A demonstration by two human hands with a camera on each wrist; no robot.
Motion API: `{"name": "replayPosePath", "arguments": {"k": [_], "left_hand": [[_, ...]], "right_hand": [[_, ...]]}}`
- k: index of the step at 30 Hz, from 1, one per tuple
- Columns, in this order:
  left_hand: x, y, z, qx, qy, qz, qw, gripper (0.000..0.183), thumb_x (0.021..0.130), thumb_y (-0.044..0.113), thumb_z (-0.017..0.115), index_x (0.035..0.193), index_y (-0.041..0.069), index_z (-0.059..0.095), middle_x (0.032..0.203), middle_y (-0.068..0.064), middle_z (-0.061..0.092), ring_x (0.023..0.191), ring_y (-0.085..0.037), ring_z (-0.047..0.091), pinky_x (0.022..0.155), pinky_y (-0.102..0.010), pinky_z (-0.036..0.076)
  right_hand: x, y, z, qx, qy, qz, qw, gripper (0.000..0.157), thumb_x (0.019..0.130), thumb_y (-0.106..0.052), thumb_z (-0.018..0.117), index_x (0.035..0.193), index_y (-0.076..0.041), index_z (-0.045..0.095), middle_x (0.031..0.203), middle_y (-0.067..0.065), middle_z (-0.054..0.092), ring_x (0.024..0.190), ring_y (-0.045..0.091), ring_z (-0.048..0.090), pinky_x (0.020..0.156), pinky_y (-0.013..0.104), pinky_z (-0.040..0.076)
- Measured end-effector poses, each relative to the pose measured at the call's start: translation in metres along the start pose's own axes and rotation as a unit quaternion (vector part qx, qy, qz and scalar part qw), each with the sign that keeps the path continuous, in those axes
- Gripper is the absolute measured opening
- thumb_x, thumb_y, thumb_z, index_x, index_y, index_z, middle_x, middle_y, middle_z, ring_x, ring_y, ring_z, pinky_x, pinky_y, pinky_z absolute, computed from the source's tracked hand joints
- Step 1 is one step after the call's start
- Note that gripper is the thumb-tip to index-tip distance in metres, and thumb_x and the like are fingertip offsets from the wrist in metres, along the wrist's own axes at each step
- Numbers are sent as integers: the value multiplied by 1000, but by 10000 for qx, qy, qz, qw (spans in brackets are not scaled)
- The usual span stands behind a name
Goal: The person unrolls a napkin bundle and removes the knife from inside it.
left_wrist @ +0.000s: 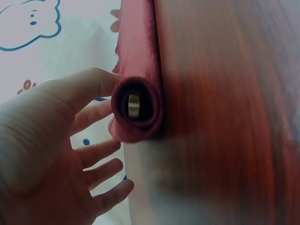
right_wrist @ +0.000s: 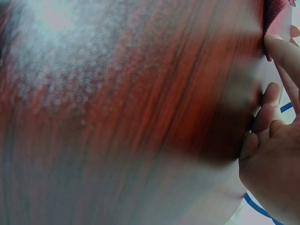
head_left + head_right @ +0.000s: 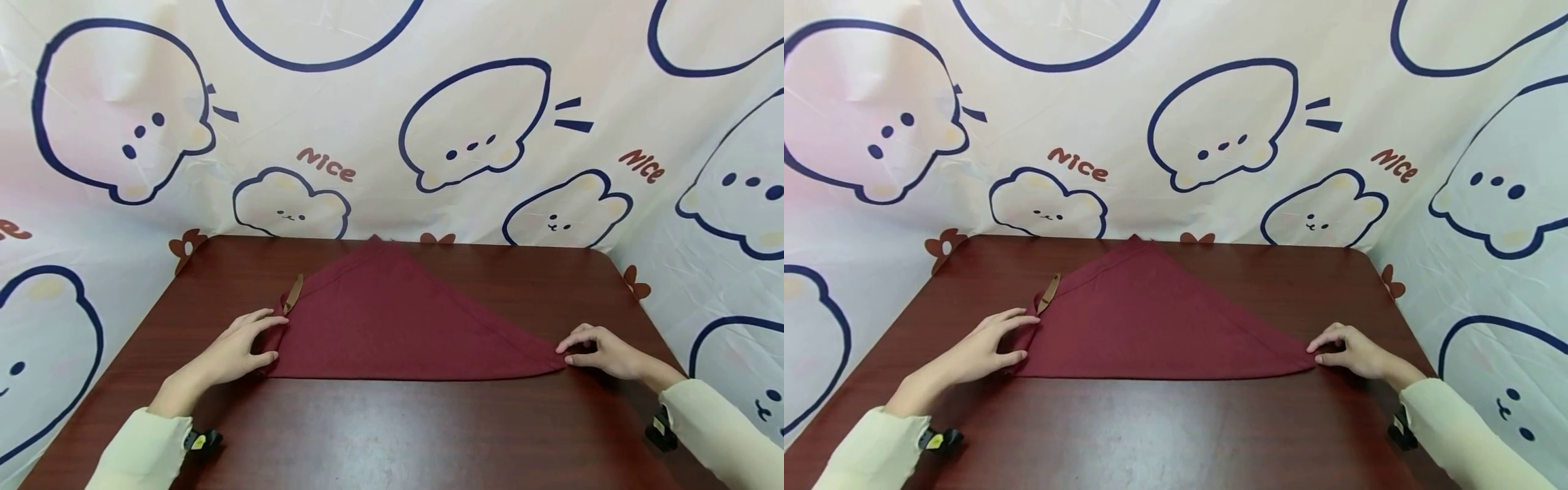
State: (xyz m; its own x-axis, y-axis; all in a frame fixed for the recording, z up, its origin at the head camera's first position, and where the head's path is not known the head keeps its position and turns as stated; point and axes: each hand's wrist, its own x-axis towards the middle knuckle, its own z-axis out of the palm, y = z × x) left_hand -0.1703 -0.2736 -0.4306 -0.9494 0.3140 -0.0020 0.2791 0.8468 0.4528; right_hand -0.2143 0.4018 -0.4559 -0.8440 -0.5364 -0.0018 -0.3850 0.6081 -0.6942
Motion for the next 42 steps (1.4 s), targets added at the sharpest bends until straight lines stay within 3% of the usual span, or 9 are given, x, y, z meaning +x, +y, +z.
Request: {"name": "replayPosePath", "arguments": {"k": [6,12,18,26,35,42], "left_hand": [[2,6,1,514,46,40,9987,56,84,22,80,137,14,62,149,-28,45,137,-51,37,101,-76,36],[3,7,3,1116,80,22,9937,53,81,26,83,131,16,68,143,-26,49,133,-49,40,98,-70,41],[4,10,3,1447,146,268,9890,50,78,27,85,126,16,72,136,-23,53,129,-46,44,92,-65,45],[6,8,2,1437,157,176,9893,49,78,29,85,124,15,73,131,-21,54,126,-45,45,94,-64,45],[4,-4,-1,1024,86,-58,9947,48,80,29,83,125,17,69,125,-16,58,122,-45,47,93,-65,44],[3,-11,-7,753,55,-80,9971,47,83,27,79,128,17,67,129,-19,59,124,-48,47,94,-69,41]], "right_hand": [[-1,-1,1,27,19,41,10000,14,89,-9,75,102,-13,78,96,-1,64,84,10,48,66,26,37],[0,-1,1,52,20,-50,10000,14,89,-8,75,102,-12,78,97,-1,64,87,6,51,68,24,40],[-1,0,3,95,3,-167,9998,14,89,-6,75,102,-12,78,96,-2,65,89,5,53,71,24,42],[0,-1,-1,39,-92,-140,9999,14,90,-8,74,103,-11,77,96,-1,65,90,5,54,72,23,43],[2,0,-1,-16,-125,-174,9998,14,90,-7,73,103,-12,77,97,-1,66,91,6,54,73,23,44],[1,-2,-2,12,-118,11,9999,14,90,-10,74,104,-12,78,98,0,65,89,5,53,70,23,43]]}}
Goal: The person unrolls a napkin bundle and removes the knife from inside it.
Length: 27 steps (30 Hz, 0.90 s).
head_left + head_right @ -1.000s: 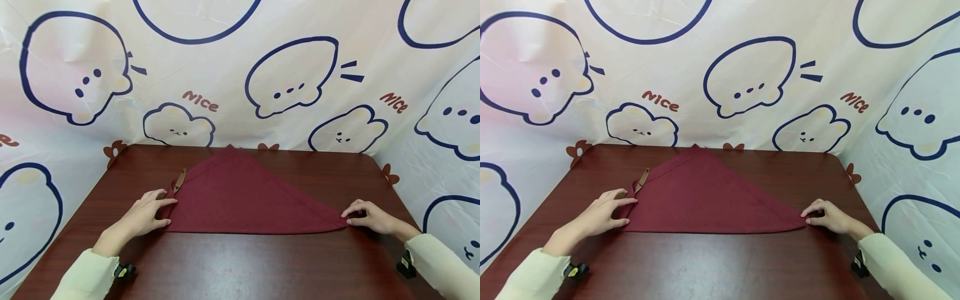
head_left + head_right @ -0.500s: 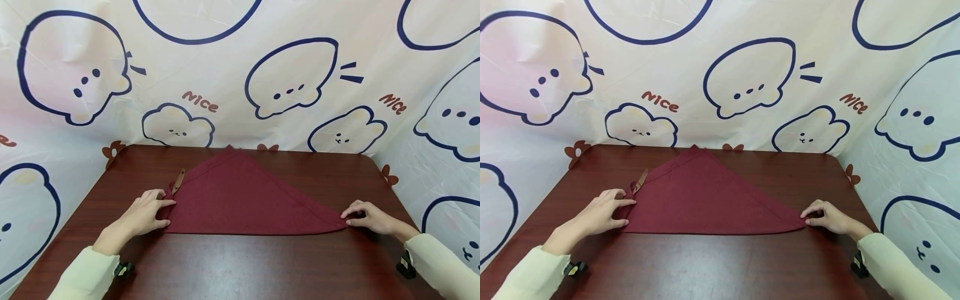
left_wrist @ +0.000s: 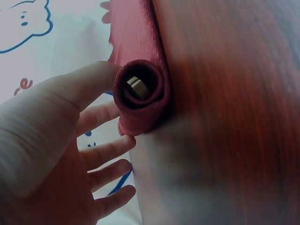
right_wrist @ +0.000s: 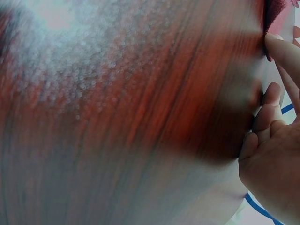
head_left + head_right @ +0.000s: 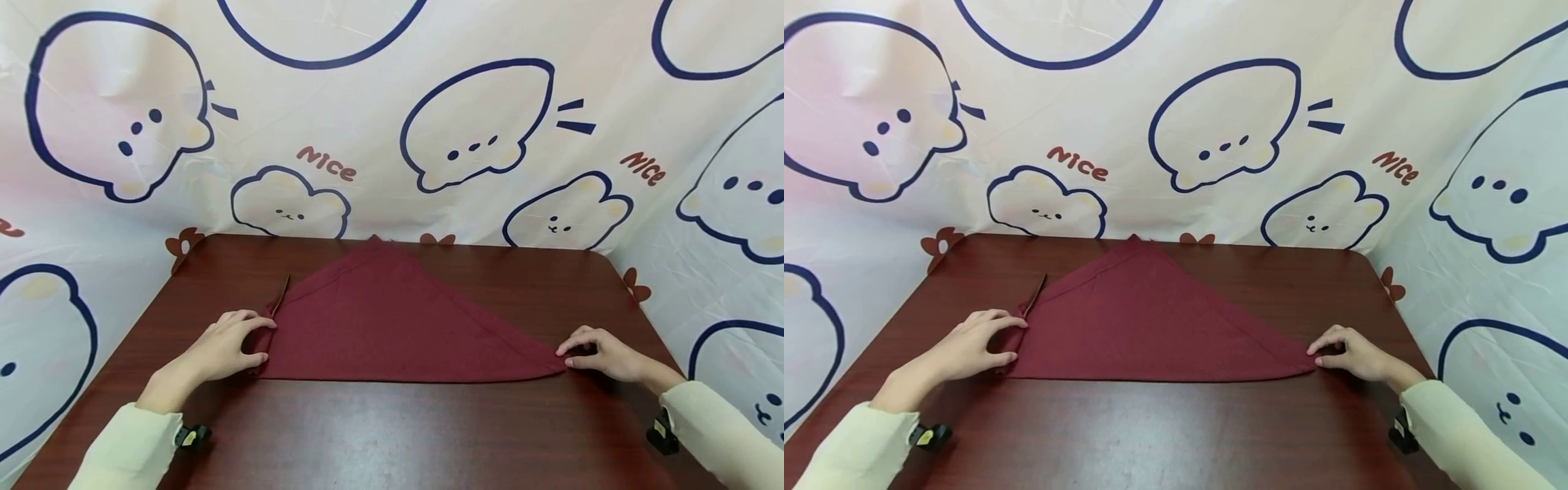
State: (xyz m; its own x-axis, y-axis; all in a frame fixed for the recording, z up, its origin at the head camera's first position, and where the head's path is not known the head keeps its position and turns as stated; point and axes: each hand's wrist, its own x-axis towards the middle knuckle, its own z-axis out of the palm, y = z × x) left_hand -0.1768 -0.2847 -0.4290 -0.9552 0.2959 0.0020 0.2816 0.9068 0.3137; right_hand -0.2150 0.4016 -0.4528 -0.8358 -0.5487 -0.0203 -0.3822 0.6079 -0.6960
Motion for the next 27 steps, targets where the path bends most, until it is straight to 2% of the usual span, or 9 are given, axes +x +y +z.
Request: {"name": "replayPosePath", "arguments": {"k": [7,17,27], "left_hand": [[-6,-8,-4,-314,22,37,9995,50,85,24,78,131,13,64,131,-21,60,125,-48,47,98,-69,41],[-13,-17,-9,-453,-19,-63,9990,48,87,20,76,132,10,63,133,-24,58,125,-50,46,97,-70,42],[-18,-25,-6,-776,-88,-78,9969,51,87,19,77,134,9,61,135,-27,56,126,-51,46,98,-71,41]], "right_hand": [[1,-2,0,-25,30,43,10000,14,90,-10,74,103,-12,78,97,-1,65,89,4,52,70,23,43],[-2,1,-1,-48,68,-54,10000,14,90,-8,74,102,-12,78,97,-1,65,90,4,53,71,23,44],[-2,3,3,135,85,-209,9997,15,90,-7,73,103,-12,77,97,-2,65,88,6,51,68,25,39]]}}
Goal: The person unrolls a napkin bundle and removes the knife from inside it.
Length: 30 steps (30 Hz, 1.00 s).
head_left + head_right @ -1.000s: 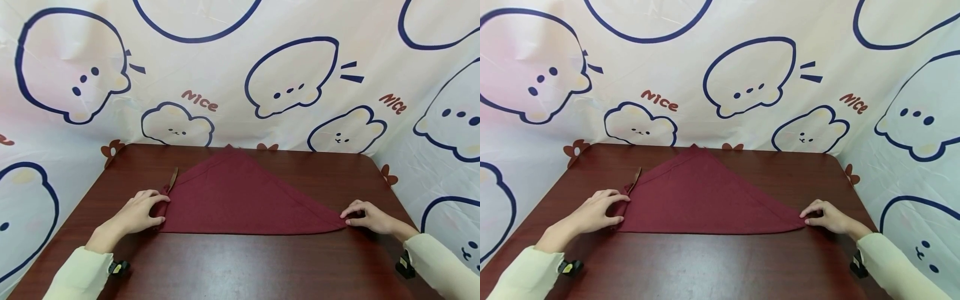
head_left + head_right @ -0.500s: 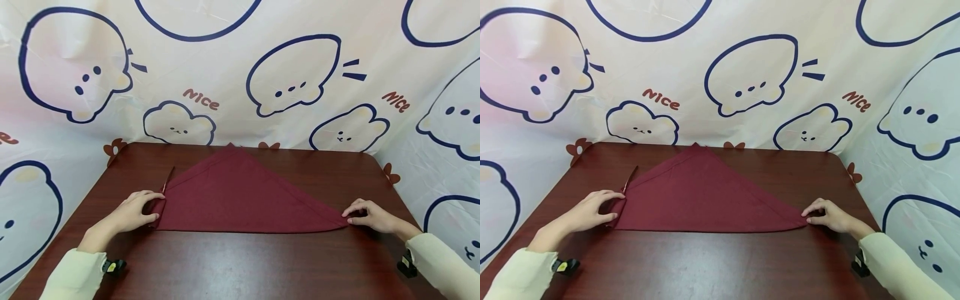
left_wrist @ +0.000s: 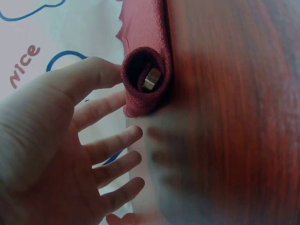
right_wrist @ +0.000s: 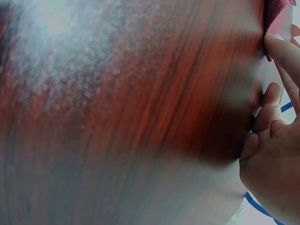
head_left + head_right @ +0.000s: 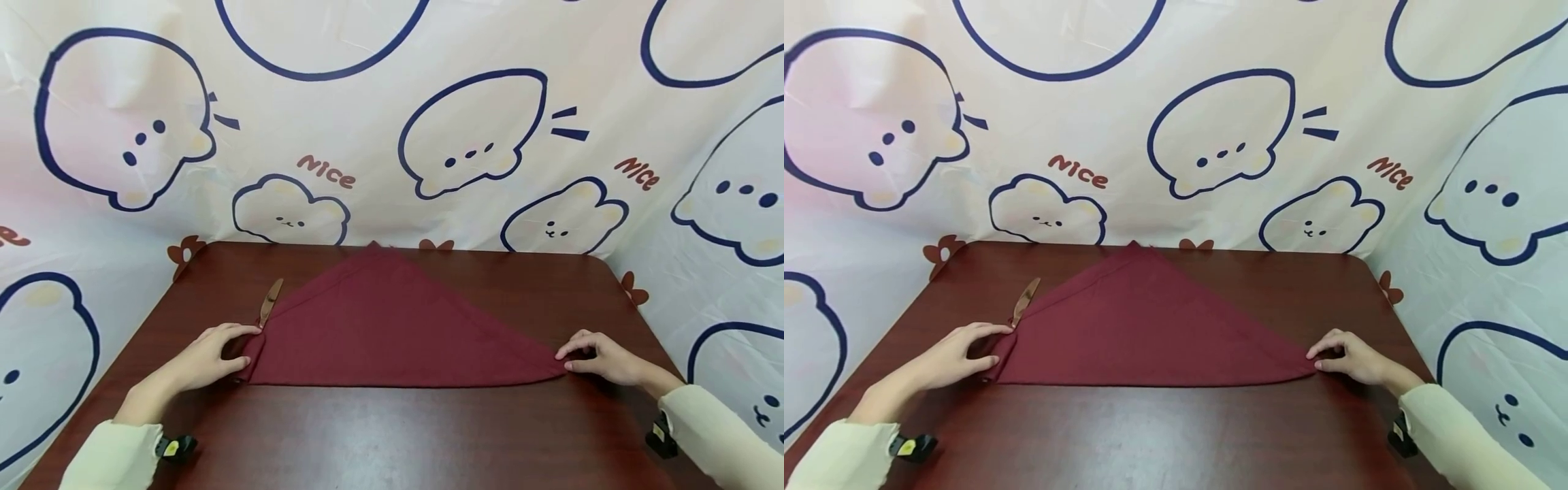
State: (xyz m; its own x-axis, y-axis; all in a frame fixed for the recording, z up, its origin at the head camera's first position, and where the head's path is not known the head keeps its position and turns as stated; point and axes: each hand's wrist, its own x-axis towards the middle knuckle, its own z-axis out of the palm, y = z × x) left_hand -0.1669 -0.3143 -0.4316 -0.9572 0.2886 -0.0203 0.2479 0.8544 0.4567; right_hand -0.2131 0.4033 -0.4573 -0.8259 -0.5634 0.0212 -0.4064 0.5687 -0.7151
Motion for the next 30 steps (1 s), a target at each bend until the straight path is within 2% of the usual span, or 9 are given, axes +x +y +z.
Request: {"name": "replayPosePath", "arguments": {"k": [9,16,24,30], "left_hand": [[-8,-2,5,-47,93,18,9999,50,86,18,78,132,9,63,133,-26,57,124,-50,46,96,-72,41],[-6,2,3,-151,218,106,9996,48,87,15,75,133,8,63,133,-25,57,124,-48,45,96,-73,40],[0,13,-3,-155,288,108,9994,49,91,23,74,134,6,61,137,-25,55,128,-48,42,99,-73,39],[4,20,0,-71,305,176,9994,51,90,31,74,134,9,62,138,-23,54,129,-46,42,98,-72,41]], "right_hand": [[-3,1,7,82,-32,0,10000,14,90,-7,74,102,-13,77,96,0,64,88,10,50,67,27,37],[-5,1,6,-71,42,-6,10000,14,89,-8,75,102,-14,77,96,-1,65,88,10,51,68,28,37],[-2,2,3,-55,86,-38,9999,14,89,-7,75,102,-14,77,97,-3,66,89,7,51,68,28,37],[1,0,2,-85,109,32,9999,13,89,-9,75,101,-13,78,96,-4,66,87,8,50,67,27,36]]}}
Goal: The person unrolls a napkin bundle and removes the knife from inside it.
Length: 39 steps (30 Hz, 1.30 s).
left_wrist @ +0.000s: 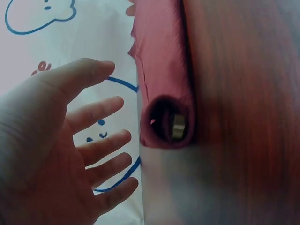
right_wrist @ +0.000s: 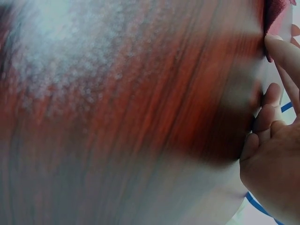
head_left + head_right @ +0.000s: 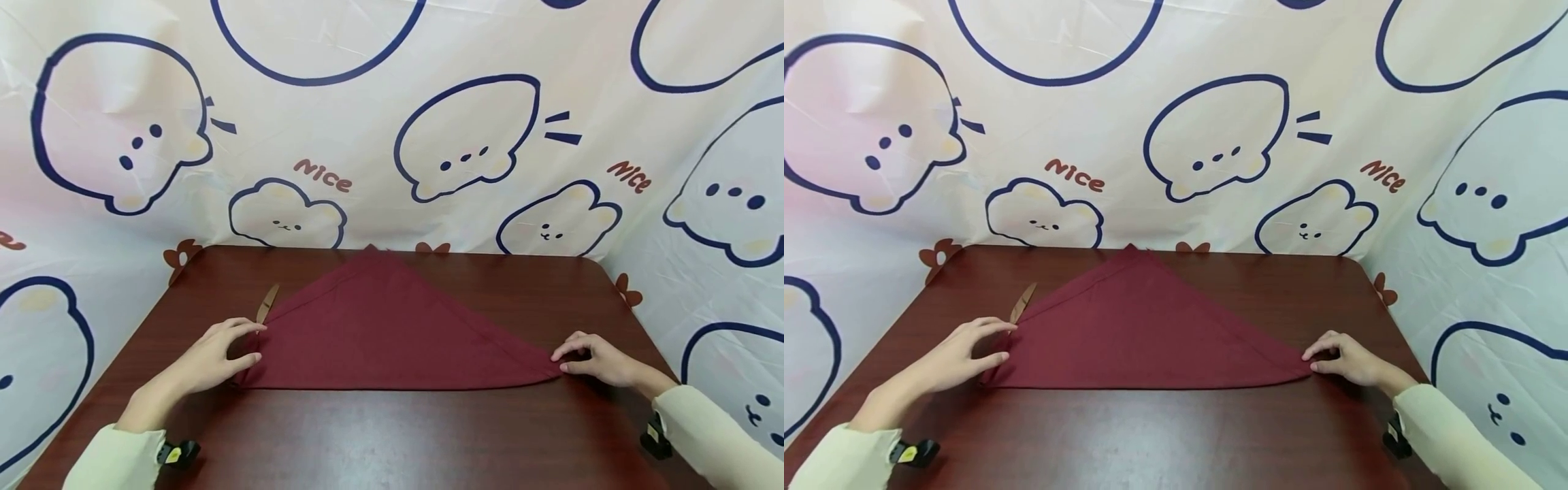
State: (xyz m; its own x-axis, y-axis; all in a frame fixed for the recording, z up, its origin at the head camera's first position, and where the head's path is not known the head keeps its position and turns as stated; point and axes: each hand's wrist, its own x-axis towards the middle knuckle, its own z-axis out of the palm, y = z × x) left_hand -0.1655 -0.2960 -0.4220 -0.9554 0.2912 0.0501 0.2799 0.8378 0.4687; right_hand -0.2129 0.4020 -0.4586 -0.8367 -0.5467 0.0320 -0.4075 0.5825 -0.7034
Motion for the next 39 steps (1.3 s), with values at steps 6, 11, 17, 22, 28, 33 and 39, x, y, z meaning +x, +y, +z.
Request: {"name": "replayPosePath", "arguments": {"k": [6,11,17,22,28,33,39], "left_hand": [[1,2,7,240,-62,-42,9997,57,88,37,76,136,10,63,140,-24,53,130,-46,42,100,-71,41],[2,0,14,519,-86,-61,9986,61,85,36,79,136,9,63,139,-25,53,130,-47,42,100,-70,40],[2,-5,19,711,-89,-13,9974,59,83,31,81,134,6,65,138,-24,53,129,-48,43,99,-70,40],[1,-5,18,717,-78,5,9974,56,82,25,82,132,5,66,139,-24,52,129,-48,41,99,-71,39],[0,-10,15,688,-20,19,9976,49,83,20,80,128,4,69,138,-24,53,129,-49,41,99,-71,39],[0,-15,13,700,38,35,9975,45,84,16,78,125,3,70,138,-25,52,129,-50,41,98,-72,38],[-1,-19,11,665,50,-36,9978,43,83,15,77,124,4,70,137,-26,53,129,-51,41,99,-73,38]], "right_hand": [[4,-1,2,-9,26,30,10000,13,88,-9,76,100,-13,78,94,-5,66,85,10,50,67,27,37],[6,-1,0,16,15,-88,10000,13,88,-6,76,100,-12,78,93,-1,66,85,10,51,67,28,37],[8,-2,-3,27,-111,-103,9999,13,89,-6,75,101,-11,78,94,8,65,85,11,50,67,26,37],[7,-2,-3,-38,-104,6,9999,13,89,-7,75,100,-12,78,95,2,66,86,10,50,67,27,36],[6,-2,-2,-91,-95,97,9999,12,89,-10,75,100,-14,78,96,-5,66,87,9,51,68,27,36],[4,-3,-2,-74,-119,148,9998,13,89,-10,75,101,-14,78,96,-3,66,87,9,50,68,27,36],[2,-2,-2,-39,-91,253,9996,13,89,-11,75,101,-14,78,95,-4,64,85,11,50,68,26,37]]}}
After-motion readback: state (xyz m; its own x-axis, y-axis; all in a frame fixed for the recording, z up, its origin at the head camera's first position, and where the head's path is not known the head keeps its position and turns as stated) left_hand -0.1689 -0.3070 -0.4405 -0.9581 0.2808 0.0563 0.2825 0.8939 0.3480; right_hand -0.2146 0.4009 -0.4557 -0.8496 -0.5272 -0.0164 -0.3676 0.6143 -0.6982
